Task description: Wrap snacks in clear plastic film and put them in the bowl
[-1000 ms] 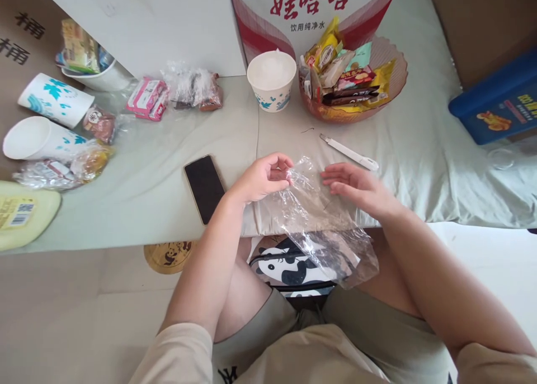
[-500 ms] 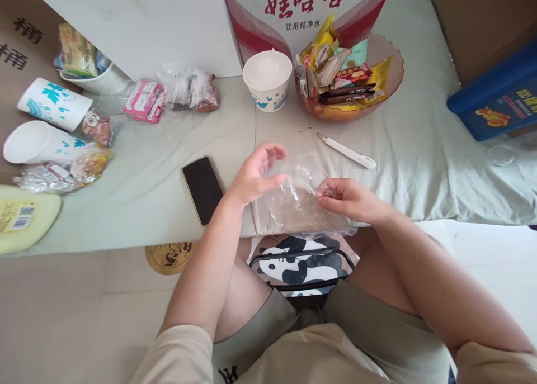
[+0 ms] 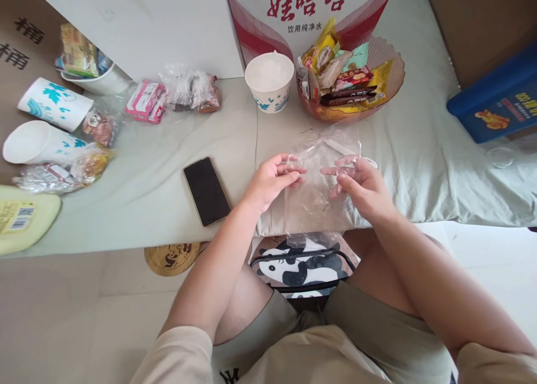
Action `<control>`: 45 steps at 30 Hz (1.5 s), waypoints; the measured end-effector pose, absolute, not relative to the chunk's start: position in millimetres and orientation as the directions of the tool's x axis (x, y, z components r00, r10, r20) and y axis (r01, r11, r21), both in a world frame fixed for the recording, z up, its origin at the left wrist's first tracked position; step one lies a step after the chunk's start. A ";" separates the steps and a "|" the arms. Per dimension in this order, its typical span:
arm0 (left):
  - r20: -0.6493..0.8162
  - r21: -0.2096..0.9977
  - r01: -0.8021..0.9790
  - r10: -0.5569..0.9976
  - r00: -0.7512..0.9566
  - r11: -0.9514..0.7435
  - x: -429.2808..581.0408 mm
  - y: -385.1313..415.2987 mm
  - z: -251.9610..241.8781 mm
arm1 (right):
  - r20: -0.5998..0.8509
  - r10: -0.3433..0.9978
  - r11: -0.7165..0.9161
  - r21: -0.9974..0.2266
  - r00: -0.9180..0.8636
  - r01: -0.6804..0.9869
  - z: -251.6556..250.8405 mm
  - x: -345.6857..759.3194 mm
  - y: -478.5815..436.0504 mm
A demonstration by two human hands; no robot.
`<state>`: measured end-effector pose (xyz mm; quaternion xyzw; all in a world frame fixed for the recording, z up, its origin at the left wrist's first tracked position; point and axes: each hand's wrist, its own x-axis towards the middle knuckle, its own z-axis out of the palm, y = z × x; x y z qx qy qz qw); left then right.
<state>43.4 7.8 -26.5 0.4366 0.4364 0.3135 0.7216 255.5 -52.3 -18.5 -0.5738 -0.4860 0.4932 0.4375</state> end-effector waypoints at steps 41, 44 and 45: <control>-0.381 0.837 -0.213 0.816 0.435 0.504 40.3 13.2 -12.5 | 0.417 0.900 0.380 -0.893 0.126 0.241 -42.1 267.2 -49.8; -0.396 0.814 -0.218 0.789 0.470 0.538 36.8 15.7 -12.3 | 0.405 0.910 0.377 -0.899 0.090 0.224 -38.9 267.3 -49.7; -0.400 0.809 -0.217 0.782 0.479 0.546 36.0 16.2 -12.8 | 0.399 0.913 0.371 -0.900 0.091 0.227 -37.9 266.8 -49.8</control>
